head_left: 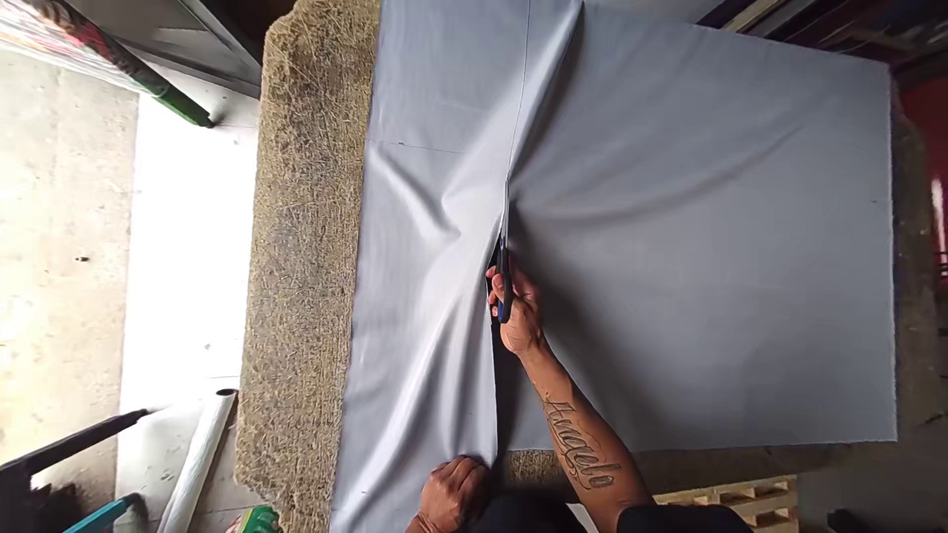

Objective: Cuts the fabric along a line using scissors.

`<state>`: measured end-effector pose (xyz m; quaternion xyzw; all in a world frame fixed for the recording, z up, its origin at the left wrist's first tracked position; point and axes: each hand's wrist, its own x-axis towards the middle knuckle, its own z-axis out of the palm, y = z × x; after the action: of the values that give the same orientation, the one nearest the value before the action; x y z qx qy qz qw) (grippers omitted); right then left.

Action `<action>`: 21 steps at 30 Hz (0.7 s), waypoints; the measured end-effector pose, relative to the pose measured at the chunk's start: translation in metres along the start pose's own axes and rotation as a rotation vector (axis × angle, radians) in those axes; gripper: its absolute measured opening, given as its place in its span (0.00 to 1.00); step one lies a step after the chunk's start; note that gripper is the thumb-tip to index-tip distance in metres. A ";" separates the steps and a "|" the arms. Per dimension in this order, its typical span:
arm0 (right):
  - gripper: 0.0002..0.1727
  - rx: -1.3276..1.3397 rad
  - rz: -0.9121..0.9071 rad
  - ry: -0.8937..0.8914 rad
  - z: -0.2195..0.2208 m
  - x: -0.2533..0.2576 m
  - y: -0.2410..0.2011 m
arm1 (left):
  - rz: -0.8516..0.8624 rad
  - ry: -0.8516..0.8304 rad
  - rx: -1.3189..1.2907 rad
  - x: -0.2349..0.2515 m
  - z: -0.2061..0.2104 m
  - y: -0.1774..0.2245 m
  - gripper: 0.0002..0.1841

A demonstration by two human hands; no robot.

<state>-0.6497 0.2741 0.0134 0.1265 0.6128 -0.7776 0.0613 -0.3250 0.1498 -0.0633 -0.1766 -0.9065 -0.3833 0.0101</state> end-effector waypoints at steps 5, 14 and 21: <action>0.22 0.036 0.013 0.015 0.008 0.017 -0.008 | -0.003 -0.014 -0.004 0.000 0.000 0.001 0.13; 0.18 0.077 0.028 0.027 0.011 0.047 -0.018 | -0.038 -0.086 -0.018 0.004 -0.007 0.005 0.11; 0.24 0.056 0.070 0.051 0.014 0.068 -0.016 | -0.040 -0.109 0.019 0.006 -0.009 0.006 0.13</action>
<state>-0.7204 0.2681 0.0130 0.1694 0.5874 -0.7883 0.0690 -0.3295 0.1492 -0.0522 -0.1792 -0.9126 -0.3646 -0.0454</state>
